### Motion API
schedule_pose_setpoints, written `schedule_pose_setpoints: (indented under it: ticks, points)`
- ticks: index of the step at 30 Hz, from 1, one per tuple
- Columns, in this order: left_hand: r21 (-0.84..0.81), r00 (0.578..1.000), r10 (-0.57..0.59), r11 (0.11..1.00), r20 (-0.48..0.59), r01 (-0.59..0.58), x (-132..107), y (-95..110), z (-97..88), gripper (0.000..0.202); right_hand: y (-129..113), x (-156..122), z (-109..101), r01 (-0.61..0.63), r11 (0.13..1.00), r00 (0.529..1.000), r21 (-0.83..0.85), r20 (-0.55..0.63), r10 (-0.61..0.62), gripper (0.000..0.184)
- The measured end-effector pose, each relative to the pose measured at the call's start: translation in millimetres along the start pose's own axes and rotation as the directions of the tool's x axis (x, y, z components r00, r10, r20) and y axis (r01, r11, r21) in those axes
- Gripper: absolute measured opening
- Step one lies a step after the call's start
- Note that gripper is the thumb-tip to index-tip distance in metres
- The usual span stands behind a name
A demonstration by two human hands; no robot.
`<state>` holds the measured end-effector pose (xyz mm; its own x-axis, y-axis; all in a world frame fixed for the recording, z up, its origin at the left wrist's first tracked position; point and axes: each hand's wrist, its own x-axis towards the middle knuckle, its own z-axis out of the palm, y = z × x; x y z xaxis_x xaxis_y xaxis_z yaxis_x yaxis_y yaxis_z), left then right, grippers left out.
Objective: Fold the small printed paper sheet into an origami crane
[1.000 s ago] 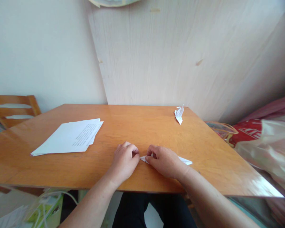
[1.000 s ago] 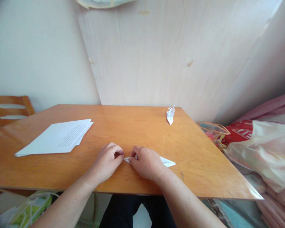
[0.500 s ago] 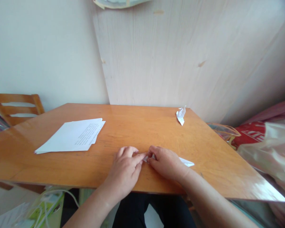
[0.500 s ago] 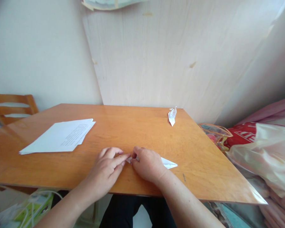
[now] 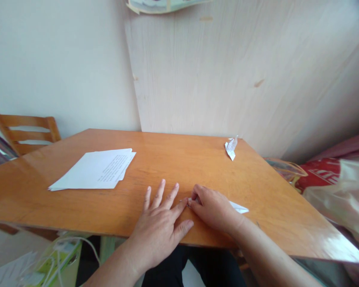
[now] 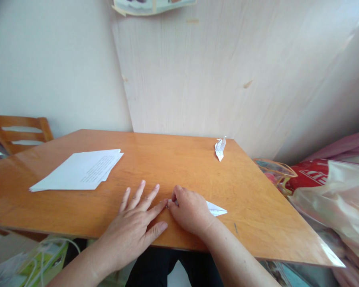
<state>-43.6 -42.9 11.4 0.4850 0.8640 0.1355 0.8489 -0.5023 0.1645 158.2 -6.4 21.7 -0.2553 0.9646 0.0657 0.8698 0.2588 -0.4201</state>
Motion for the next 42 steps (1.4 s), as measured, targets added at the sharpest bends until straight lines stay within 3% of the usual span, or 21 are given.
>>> schedule_pose_setpoints:
  ticks: [11,16,25,27,32,37,42]
  points:
    - [0.027,0.997,0.03,0.999,-0.065,-0.028,-1,-13,1.2,0.053,2,-2,0,-0.004,1.0,1.0,0.031,-0.002,0.004,0.018]
    - [-0.002,0.999,0.007,1.0,-0.047,-0.007,-3,-17,-0.9,0.054,1,-2,-2,-0.01,0.999,1.0,0.036,0.001,0.01,0.019]
    - [-0.028,0.985,-0.151,0.988,-0.089,0.149,-2,-18,1.4,0.062,3,-1,1,0.009,1.0,1.0,0.026,-0.005,-0.009,0.013]
    - [-0.036,0.989,-0.127,0.992,-0.07,0.125,0,-11,-1.4,0.064,4,0,2,0.014,1.0,1.0,0.022,-0.003,-0.014,0.014]
    - [-0.119,0.996,0.089,0.989,-0.007,-0.089,3,16,-6.6,0.063,6,2,4,0.013,1.0,1.0,0.019,0.019,-0.013,0.018]
    - [-0.118,0.996,0.075,0.99,-0.04,-0.079,7,24,4.1,0.066,8,4,-2,0.025,0.998,0.998,0.05,0.053,-0.028,0.012]
    - [-0.074,0.993,0.085,0.993,-0.076,-0.091,8,21,12.0,0.057,18,9,-12,-0.053,0.943,0.991,0.328,0.133,0.01,0.011]
